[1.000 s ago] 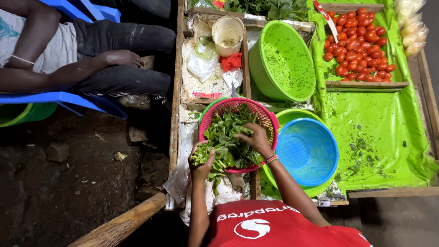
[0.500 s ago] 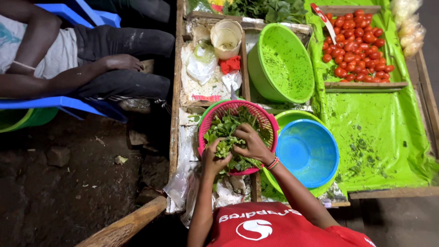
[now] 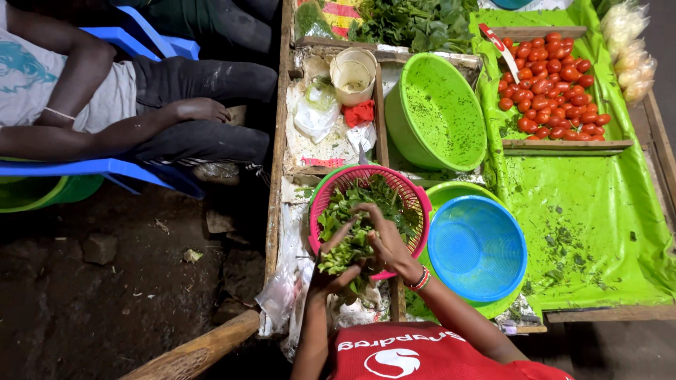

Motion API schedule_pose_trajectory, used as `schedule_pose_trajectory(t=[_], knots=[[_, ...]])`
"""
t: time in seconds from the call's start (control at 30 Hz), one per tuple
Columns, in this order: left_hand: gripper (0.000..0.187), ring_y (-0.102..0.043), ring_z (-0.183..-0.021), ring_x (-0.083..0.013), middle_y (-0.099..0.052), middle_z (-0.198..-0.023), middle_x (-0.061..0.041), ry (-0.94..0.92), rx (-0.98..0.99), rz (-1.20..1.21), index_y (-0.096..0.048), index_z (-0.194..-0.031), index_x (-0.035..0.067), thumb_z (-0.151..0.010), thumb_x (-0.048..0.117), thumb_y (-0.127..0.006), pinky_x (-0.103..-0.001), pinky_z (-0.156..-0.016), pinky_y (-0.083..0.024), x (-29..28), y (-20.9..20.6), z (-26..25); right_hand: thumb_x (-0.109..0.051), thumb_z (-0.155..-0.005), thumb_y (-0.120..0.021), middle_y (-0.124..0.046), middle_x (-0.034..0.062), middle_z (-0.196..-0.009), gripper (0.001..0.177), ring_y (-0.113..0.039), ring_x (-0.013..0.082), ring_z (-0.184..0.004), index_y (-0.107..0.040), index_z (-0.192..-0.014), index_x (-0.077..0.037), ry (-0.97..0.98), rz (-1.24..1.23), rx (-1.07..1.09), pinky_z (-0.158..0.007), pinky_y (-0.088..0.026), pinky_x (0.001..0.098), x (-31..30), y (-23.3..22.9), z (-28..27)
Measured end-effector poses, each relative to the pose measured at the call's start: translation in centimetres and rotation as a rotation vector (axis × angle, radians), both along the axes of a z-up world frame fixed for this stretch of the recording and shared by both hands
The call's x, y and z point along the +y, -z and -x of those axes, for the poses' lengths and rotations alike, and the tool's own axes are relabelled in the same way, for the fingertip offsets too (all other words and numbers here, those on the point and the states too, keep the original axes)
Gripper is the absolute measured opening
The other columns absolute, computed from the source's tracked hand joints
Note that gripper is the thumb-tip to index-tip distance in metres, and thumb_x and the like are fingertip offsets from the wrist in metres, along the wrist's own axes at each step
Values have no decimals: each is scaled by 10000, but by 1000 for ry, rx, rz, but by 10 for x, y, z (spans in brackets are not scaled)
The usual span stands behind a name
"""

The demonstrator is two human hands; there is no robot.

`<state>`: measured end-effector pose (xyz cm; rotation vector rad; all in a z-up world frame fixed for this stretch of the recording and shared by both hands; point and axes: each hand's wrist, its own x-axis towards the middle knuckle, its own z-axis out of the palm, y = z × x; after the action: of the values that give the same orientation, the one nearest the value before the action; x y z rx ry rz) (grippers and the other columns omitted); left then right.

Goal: The person sorts green leaves in a basket, transfers them into a blue bowl, and uses a knife to chop the greens by hand. The person also receives a coin from a customer.

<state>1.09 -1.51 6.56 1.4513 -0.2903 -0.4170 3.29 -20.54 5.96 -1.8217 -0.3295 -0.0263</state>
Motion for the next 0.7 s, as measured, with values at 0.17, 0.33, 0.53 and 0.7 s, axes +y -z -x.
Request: schedule_pose_trajectory(t=[0.17, 0.33, 0.53, 0.7], knots=[[868, -594, -1288, -252, -573, -1472, -208, -147, -211, -10, -407, -1592, 21, -779, 98, -702, -399, -1119, -466, 0, 1, 3, -861, -904, -145, -702, 222, -1294, 1047, -730, 388, -1039, -652, -1363, -69, -48, -217, 99, -905, -593, 517, -1, -24, -3], [794, -538, -1371, -281, -552, -1494, -192, -192, -206, -72, -452, -1541, 15, -807, 161, -719, -416, -1185, -398, 6, 4, 8, -850, -922, -221, -670, 160, -1416, 970, -701, 376, -1179, -642, -1404, -122, 2, -242, 303, -1017, -521, 571, -2, -15, 1], [747, -455, -1448, -272, -408, -1599, -142, -101, -394, -68, -441, -1508, -14, -832, 144, -717, -402, -1226, -336, 2, -24, -2, -880, -897, -31, -260, 181, -1620, 1089, -272, 355, -1553, -536, -1538, -160, -103, -99, 61, -1280, -215, 570, 7, -9, 12], [751, -422, -1451, -205, -440, -1571, -130, 66, -66, 190, -383, -1526, -21, -854, 106, -692, -367, -1217, -320, -6, -8, -1, -870, -938, -17, 94, 165, -1763, 1017, 83, 389, -1638, 28, -1664, -159, -79, -94, -13, -1310, 31, 585, 7, -29, 0]])
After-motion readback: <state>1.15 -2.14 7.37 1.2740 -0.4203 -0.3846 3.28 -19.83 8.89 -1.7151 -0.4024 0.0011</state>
